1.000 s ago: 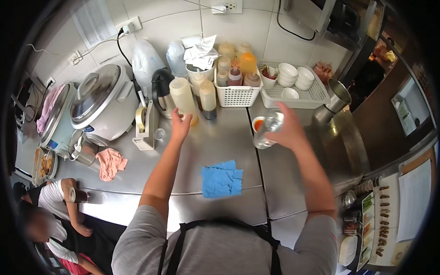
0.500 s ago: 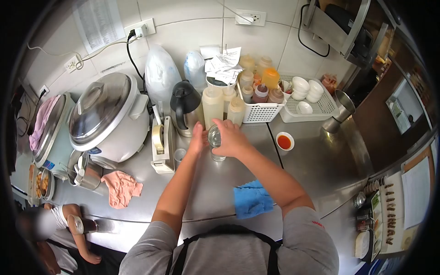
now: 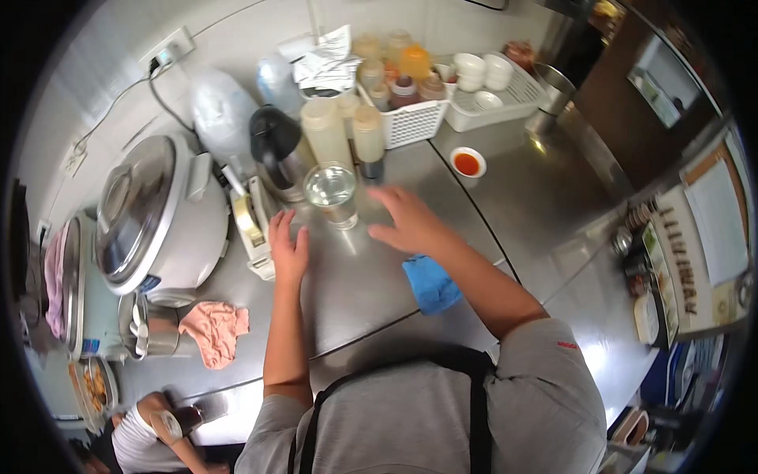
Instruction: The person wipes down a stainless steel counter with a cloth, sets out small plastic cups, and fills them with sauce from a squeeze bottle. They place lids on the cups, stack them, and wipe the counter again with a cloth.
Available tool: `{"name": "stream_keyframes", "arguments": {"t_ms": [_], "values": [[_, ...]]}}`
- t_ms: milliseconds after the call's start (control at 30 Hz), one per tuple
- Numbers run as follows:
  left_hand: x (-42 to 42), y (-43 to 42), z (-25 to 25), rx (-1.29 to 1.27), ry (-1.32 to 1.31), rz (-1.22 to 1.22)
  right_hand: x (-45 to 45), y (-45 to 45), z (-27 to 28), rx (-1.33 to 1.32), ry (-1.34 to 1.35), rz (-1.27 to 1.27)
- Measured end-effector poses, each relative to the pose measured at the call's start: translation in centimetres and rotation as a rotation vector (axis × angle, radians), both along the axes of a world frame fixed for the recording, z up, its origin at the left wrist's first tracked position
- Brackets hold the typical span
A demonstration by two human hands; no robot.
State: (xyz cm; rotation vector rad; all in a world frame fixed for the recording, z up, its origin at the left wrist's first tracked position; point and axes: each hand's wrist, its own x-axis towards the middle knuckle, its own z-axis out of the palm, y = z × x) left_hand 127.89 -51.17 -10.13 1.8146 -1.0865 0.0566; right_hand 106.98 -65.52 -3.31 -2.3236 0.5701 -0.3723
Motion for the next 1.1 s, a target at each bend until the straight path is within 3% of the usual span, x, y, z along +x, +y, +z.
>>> {"name": "stream_keyframes", "arguments": {"t_ms": [67,133,233,333,467,567,667,900,1100], "values": [[-1.6,1.2,0.2,-0.034,-0.044,0.003,-5.7,3.3,-1.8,-0.236,0.486,-0.087],[-3.5,2.2,-0.3,-0.094,0.038,-0.018,-10.9,5.5,-5.5,-0.235,0.715,-0.097],[-7.2,2.9,-1.3,-0.099,0.200,-0.041,-14.3,5.5,-9.8,-0.348,0.427,-0.180],[-11.3,2.8,-4.9,-0.034,0.250,-0.065,-12.3,3.5,-9.2,-0.177,0.406,-0.303],[-13.1,2.2,-4.3,0.057,0.117,-0.070,-8.6,-6.4,-7.5,-0.227,0.084,-0.800],[-13.1,1.9,-5.0,0.059,0.114,-0.022,-6.7,-12.3,-7.6,-0.114,0.306,-1.004],[-13.3,1.7,-4.6,0.119,0.089,0.033,-6.3,-14.7,-6.3,0.053,0.385,-0.973],[-13.9,1.0,-4.1,0.224,0.020,0.106,-8.3,-20.6,-8.1,-0.015,0.236,-1.082],[-13.9,0.7,-4.1,0.277,-0.047,0.117,-12.4,-27.6,-7.9,-0.039,0.264,-1.197]]}}
